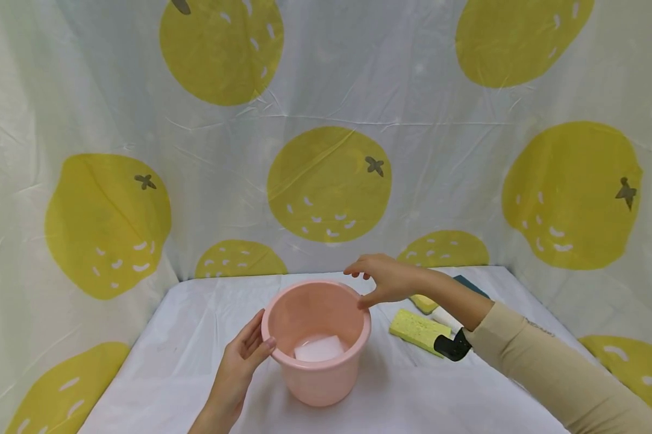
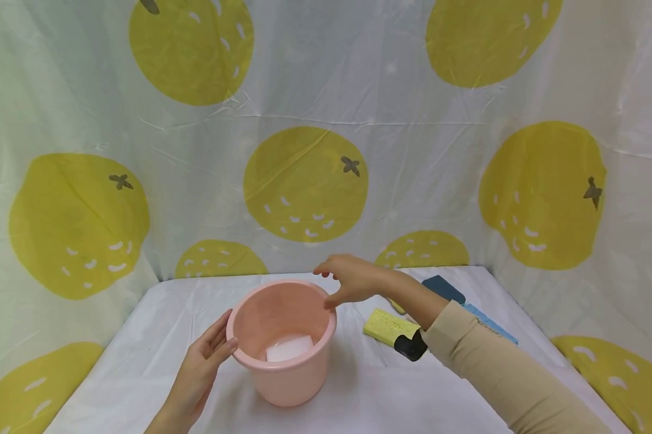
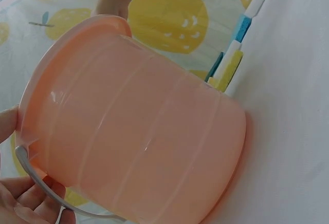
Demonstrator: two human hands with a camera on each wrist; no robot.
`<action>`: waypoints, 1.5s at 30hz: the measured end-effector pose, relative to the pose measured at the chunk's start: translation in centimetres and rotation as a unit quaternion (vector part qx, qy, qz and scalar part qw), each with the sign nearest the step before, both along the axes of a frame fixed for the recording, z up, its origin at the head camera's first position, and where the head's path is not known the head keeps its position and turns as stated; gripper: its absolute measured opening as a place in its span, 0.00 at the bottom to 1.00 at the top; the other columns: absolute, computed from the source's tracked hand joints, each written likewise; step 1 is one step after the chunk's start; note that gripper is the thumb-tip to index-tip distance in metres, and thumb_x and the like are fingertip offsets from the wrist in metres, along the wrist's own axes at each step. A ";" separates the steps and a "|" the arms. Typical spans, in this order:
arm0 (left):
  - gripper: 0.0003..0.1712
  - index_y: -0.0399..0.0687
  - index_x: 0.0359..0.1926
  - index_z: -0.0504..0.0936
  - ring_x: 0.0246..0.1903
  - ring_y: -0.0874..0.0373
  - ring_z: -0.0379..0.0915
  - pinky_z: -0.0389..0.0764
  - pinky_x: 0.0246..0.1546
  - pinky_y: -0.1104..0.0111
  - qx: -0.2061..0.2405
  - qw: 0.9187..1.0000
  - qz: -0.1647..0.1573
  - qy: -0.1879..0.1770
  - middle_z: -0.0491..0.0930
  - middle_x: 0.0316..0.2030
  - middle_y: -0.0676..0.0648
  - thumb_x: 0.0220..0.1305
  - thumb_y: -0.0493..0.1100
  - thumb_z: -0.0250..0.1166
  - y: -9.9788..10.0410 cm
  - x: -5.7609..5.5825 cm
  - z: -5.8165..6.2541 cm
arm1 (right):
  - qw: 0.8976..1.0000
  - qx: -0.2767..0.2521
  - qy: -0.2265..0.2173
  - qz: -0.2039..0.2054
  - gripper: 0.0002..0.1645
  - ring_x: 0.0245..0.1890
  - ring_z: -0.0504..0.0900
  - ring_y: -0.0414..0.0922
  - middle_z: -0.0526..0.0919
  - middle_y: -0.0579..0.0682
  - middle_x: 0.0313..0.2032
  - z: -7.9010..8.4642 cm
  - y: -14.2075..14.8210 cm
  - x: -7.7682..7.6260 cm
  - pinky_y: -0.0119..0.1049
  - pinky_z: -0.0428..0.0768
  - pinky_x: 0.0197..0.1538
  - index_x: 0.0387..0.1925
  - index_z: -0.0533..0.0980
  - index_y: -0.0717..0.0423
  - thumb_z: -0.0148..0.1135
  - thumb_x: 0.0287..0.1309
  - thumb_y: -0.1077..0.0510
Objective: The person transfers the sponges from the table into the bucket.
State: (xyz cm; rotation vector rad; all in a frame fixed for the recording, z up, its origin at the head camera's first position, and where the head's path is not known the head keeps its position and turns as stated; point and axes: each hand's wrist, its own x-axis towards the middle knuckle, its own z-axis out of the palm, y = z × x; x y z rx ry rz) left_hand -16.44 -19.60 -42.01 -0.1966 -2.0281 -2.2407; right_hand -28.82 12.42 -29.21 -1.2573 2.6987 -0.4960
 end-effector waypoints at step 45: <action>0.38 0.37 0.78 0.61 0.73 0.46 0.58 0.72 0.61 0.73 0.006 1.000 -0.007 0.020 0.61 0.75 0.39 0.71 0.34 0.65 0.0 -0.1 0.1 | 0.985 -0.024 -0.069 -0.159 0.42 0.56 0.78 0.59 0.80 0.58 0.59 -11.4 9.9 -0.4 0.55 0.81 0.55 0.65 0.75 0.64 0.81 0.53 0.49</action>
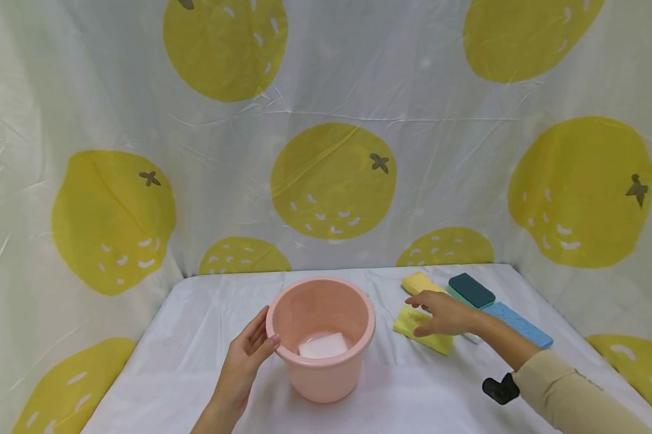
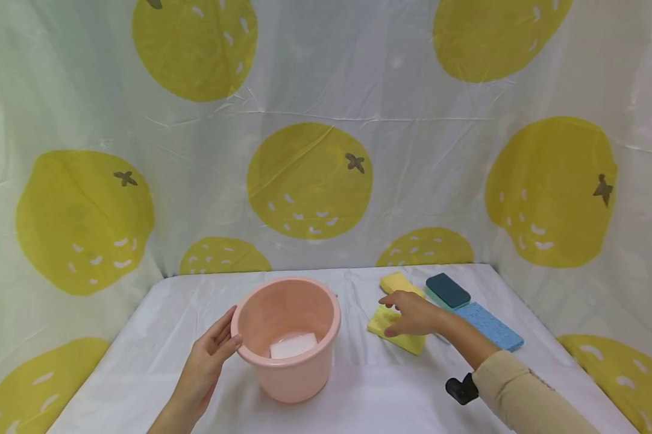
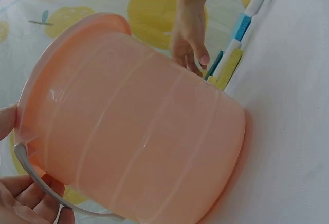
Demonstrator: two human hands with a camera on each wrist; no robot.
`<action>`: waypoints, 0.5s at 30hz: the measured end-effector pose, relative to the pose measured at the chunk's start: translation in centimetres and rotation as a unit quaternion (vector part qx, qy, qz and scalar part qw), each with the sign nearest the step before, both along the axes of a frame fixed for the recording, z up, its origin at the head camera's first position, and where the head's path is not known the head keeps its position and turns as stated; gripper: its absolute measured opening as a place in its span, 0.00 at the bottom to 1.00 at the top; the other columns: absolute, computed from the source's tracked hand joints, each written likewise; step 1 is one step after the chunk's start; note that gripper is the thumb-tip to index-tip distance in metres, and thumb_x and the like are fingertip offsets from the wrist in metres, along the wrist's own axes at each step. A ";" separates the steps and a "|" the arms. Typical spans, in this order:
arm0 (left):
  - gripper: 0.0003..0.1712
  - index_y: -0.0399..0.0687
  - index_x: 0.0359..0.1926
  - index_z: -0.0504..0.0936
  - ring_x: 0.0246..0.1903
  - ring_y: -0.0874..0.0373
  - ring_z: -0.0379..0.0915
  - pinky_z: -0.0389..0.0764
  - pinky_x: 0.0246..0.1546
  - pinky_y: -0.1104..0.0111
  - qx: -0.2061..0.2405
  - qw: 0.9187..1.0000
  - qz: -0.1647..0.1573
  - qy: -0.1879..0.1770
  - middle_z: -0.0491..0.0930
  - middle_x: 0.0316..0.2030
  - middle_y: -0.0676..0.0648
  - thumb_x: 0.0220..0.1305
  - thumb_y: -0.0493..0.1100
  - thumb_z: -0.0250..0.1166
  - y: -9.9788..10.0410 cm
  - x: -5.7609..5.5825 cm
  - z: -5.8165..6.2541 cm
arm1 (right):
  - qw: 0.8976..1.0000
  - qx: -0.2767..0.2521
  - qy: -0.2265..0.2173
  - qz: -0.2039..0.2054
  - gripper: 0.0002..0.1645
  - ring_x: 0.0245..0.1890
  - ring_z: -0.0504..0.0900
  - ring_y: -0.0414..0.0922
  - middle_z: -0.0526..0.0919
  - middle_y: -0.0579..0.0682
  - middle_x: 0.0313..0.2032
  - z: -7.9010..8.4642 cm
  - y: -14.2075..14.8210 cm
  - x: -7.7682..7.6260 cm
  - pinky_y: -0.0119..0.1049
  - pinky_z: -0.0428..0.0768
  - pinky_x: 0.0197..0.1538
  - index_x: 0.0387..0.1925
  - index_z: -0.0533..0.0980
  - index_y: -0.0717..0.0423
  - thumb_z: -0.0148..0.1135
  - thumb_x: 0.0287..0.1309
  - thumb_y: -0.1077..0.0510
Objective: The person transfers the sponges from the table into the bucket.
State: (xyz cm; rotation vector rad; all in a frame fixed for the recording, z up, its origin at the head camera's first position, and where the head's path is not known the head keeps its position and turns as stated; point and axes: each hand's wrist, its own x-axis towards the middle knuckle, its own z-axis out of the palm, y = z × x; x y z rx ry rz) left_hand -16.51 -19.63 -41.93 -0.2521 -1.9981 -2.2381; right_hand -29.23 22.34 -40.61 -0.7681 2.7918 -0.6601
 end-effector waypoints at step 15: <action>0.38 0.38 0.78 0.61 0.73 0.47 0.58 0.70 0.61 0.75 -0.003 1.000 -0.001 0.000 0.61 0.75 0.39 0.72 0.35 0.64 0.0 0.1 0.0 | 0.997 0.019 -0.019 -0.067 0.50 0.59 0.76 0.58 0.78 0.59 0.60 -2.6 0.6 -0.2 0.61 0.76 0.61 0.68 0.72 0.65 0.84 0.48 0.47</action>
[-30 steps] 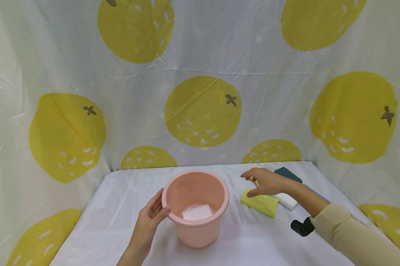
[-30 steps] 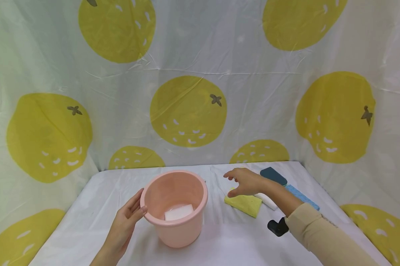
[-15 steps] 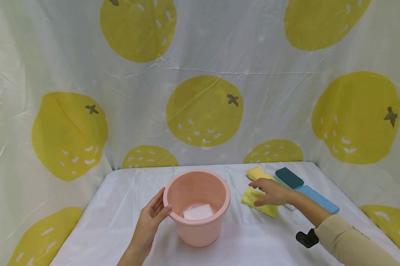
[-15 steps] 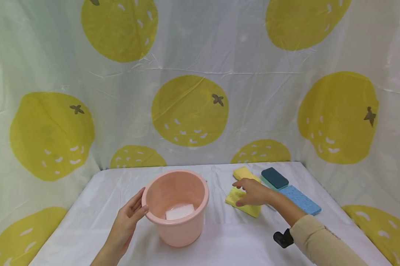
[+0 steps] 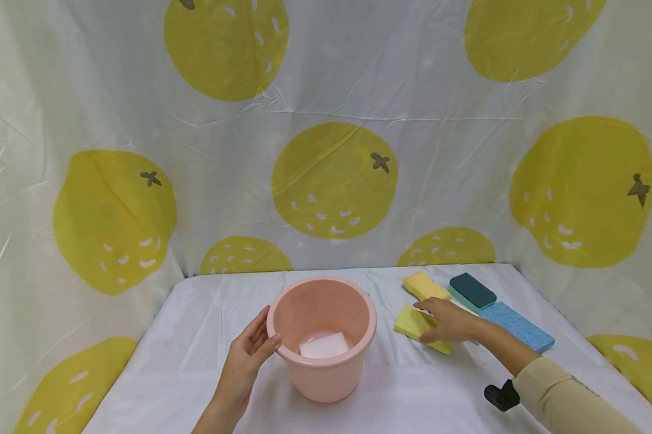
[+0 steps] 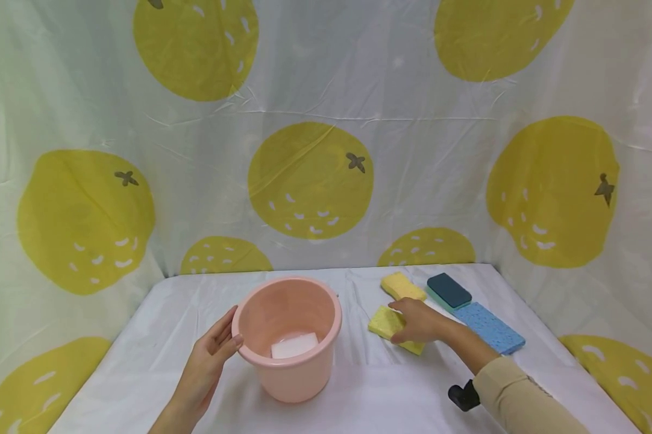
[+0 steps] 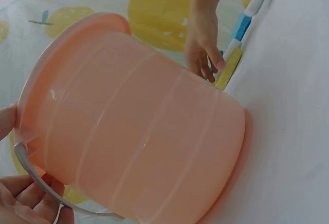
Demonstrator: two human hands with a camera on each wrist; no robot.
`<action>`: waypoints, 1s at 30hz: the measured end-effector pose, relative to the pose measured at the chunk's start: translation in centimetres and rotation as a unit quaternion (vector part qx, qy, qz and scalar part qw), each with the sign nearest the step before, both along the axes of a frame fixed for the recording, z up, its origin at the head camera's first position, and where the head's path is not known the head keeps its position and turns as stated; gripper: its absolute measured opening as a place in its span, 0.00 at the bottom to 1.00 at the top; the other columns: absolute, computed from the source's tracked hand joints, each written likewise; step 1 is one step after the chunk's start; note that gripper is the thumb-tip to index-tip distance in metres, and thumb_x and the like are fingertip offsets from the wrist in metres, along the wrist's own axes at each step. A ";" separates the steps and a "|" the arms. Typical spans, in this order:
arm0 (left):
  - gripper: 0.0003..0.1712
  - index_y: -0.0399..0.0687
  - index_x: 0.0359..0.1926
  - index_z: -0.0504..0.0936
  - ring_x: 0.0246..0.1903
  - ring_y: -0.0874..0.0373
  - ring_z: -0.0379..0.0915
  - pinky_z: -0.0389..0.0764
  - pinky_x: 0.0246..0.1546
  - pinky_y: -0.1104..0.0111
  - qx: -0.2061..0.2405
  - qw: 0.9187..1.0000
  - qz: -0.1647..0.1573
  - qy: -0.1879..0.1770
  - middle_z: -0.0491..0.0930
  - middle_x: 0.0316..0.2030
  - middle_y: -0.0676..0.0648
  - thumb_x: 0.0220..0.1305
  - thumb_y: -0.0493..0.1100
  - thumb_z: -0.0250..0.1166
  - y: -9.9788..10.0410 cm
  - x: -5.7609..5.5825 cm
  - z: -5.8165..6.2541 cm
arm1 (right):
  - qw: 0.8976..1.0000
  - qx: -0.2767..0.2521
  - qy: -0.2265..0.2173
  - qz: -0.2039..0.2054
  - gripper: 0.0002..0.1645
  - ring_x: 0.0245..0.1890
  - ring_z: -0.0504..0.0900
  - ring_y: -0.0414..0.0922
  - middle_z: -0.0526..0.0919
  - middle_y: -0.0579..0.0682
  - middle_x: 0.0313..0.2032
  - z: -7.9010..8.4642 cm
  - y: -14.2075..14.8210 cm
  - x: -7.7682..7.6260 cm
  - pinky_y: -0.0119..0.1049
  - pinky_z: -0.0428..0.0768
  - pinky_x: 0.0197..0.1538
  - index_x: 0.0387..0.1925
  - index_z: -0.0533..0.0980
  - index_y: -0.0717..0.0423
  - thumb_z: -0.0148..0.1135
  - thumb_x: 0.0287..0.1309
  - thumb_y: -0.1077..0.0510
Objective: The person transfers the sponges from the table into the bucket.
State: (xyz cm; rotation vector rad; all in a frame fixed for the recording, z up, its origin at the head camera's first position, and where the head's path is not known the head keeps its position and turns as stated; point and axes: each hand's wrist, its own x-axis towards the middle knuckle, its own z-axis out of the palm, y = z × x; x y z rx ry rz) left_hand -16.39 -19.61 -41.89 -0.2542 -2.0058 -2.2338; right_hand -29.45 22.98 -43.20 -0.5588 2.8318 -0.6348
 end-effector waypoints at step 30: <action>0.39 0.39 0.79 0.61 0.73 0.50 0.59 0.69 0.63 0.73 0.000 1.000 0.001 0.000 0.61 0.75 0.41 0.72 0.36 0.65 -0.1 -0.2 -0.3 | 0.999 -0.018 0.001 0.029 0.49 0.52 0.75 0.51 0.78 0.52 0.56 -1.2 1.4 -1.1 0.59 0.75 0.61 0.65 0.74 0.62 0.85 0.44 0.46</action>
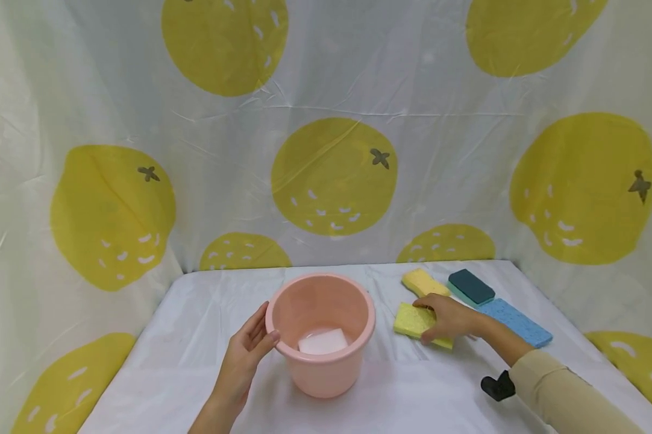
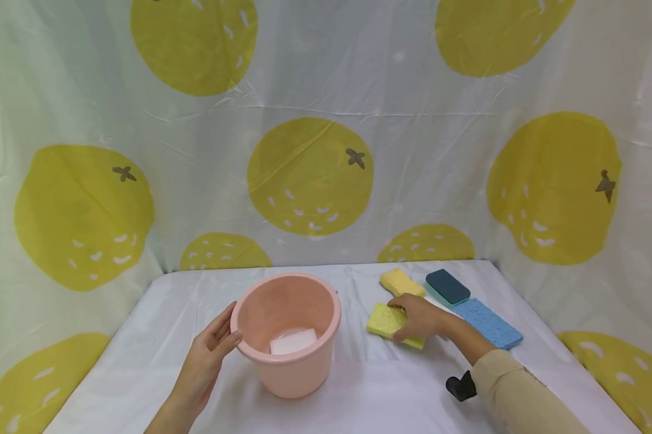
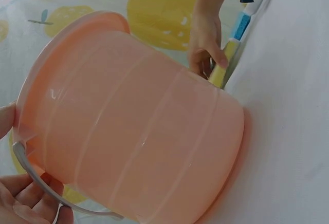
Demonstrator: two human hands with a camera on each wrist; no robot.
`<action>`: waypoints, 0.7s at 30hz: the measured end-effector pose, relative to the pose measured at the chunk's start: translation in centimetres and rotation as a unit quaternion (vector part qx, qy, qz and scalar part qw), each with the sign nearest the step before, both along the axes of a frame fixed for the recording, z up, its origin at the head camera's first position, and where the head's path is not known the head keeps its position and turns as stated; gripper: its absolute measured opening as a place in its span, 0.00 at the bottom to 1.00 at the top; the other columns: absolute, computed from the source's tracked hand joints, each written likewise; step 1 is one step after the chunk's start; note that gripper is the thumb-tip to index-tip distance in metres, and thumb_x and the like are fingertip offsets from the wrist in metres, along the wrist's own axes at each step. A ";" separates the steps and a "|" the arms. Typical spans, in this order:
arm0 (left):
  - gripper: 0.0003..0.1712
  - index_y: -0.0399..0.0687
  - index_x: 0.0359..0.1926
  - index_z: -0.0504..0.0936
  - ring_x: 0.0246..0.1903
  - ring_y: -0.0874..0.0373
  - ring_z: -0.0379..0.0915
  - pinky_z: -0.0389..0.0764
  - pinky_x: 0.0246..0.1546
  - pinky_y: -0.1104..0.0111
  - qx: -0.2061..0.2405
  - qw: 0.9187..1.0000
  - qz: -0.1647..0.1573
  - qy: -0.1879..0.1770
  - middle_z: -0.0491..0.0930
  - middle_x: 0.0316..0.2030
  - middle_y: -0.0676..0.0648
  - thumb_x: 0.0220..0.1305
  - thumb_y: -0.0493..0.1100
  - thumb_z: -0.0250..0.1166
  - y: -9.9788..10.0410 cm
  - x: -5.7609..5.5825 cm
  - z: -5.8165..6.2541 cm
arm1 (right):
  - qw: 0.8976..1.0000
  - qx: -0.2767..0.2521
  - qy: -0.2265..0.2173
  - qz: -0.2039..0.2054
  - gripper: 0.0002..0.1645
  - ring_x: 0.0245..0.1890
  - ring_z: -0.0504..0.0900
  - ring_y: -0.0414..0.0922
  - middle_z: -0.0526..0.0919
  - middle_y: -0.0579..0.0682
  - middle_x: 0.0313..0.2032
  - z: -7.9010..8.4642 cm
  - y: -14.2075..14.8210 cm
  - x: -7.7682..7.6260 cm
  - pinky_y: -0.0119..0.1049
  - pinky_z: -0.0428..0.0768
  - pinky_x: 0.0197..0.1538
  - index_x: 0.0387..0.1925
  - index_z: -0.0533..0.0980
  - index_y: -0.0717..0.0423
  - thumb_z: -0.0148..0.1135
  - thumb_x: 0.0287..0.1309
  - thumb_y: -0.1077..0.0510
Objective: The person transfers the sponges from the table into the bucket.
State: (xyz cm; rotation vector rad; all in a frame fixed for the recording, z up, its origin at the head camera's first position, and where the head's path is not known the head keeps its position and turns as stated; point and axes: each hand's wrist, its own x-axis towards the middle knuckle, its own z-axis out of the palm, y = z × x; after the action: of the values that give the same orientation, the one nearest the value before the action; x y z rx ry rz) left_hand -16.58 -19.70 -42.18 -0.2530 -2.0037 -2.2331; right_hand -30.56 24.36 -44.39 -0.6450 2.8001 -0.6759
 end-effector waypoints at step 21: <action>0.38 0.38 0.78 0.61 0.73 0.48 0.58 0.69 0.62 0.74 -0.002 1.000 -0.004 0.007 0.61 0.75 0.39 0.72 0.34 0.64 0.0 0.1 0.2 | 0.996 -0.005 -0.034 0.077 0.45 0.51 0.74 0.49 0.77 0.47 0.53 6.2 -0.2 -0.1 0.49 0.76 0.54 0.65 0.74 0.58 0.82 0.46 0.49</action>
State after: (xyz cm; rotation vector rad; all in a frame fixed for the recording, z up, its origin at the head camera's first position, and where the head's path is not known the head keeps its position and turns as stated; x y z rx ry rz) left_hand -16.47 -19.68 -41.94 -0.2773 -2.0030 -2.2269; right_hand -30.65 24.16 -38.20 -0.8123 2.6530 -0.6692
